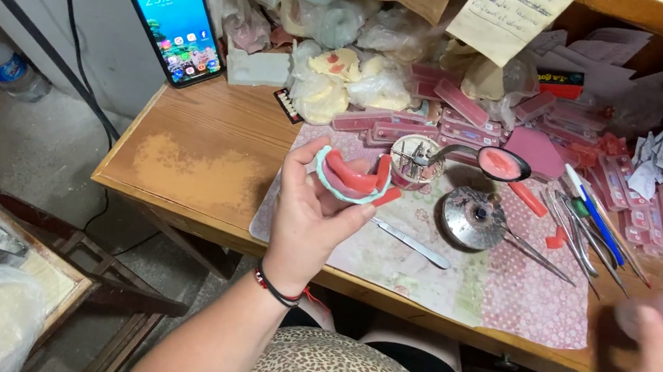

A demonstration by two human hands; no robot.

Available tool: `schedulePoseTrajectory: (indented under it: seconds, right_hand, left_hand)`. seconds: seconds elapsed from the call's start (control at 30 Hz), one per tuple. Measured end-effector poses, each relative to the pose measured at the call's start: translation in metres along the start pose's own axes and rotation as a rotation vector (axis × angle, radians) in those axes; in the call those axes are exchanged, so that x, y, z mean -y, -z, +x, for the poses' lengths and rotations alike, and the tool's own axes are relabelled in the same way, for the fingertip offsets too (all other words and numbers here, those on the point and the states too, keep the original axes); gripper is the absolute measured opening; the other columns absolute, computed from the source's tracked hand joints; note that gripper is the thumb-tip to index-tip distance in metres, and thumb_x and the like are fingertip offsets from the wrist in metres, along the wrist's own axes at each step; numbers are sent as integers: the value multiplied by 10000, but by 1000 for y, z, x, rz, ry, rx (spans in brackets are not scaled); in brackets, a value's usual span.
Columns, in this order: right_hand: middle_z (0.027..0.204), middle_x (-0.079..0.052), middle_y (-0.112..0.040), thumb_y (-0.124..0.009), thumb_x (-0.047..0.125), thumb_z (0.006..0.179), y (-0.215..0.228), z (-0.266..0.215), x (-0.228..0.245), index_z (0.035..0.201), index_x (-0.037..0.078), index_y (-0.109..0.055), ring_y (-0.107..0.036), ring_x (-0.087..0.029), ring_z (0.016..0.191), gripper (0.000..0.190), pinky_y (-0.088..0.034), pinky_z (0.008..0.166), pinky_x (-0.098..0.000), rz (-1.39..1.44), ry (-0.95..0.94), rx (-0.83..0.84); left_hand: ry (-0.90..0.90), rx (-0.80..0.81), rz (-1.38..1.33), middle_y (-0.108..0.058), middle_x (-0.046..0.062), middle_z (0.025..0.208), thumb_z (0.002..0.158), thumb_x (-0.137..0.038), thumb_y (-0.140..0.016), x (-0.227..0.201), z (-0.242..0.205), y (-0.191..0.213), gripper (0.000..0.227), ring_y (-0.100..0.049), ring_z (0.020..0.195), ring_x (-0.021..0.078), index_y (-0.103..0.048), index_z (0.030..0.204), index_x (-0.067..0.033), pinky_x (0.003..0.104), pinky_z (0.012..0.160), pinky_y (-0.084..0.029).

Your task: The person smooths a pink rectangular block with a sanding tool, then shapes and attaches a pink strip to a dental mold. They use a small knife to trim the strip and apply liquid from a bottle to the mold.

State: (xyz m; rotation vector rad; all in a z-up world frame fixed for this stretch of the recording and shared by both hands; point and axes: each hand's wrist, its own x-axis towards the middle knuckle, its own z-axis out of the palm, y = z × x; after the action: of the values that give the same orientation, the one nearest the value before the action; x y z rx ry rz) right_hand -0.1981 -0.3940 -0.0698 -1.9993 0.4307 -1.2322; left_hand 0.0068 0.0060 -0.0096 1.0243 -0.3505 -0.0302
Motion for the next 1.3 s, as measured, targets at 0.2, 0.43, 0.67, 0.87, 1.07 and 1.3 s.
schedulePoseTrajectory:
  seconds: [0.2,0.43,0.67,0.87,1.07,1.3]
  right_hand:
    - [1390,-202,-605,-750,134,1199,74,-11,-117,1481,-23,-606,-594,-285,1230,354,-502,1029,-414,-221,-219,-63]
    - [1500,-106,-606,-706,122,1091,27,7,-62,1463,112,-542,-616,-188,1375,406,-538,1203,-353,45,-286,-41]
    - [1153,-197,-631,-501,-83,1201,-57,-48,78,1239,-48,-612,-538,-313,977,123,-412,927,-428,-167,142,-155]
    - [1272,-175,-702,-672,162,965,-174,-60,198,1323,26,-592,-701,-318,1169,391,-542,1066,-416,77,538,789]
    - [1586,-319,-384,-586,479,992,-290,-86,275,1582,-55,-326,-322,-481,1496,837,-255,1189,-654,-225,555,1276]
    - [1702,-321,-144,-381,827,948,-411,-93,337,1628,-88,-180,-94,-441,1603,1157,-113,1285,-588,-597,372,1288]
  left_hand:
    - [25,57,-106,-649,308,1347,834,71,-760,4,-1,2,834,-643,1294,298,-313,1508,-135,423,1138,-511]
    - [18,61,-216,-634,337,1353,839,61,-748,1,-2,4,809,-623,1307,319,-341,1508,-144,473,1163,-483]
    - [72,-84,-212,-612,336,1423,915,-152,-715,-13,2,37,727,-706,1174,314,-337,1536,-178,342,874,-626]
    - [-157,-210,-189,-560,368,1482,960,-71,-694,-53,4,108,666,-743,1078,415,-368,1535,-151,305,848,-639]
    - [-269,-340,-169,-542,342,1498,976,-94,-675,-90,-4,181,808,-747,1075,391,-212,1636,-134,330,880,-690]
    - [-309,-386,-106,-584,351,1455,960,-94,-680,-132,-22,229,844,-741,1082,404,-212,1661,-129,359,860,-697]
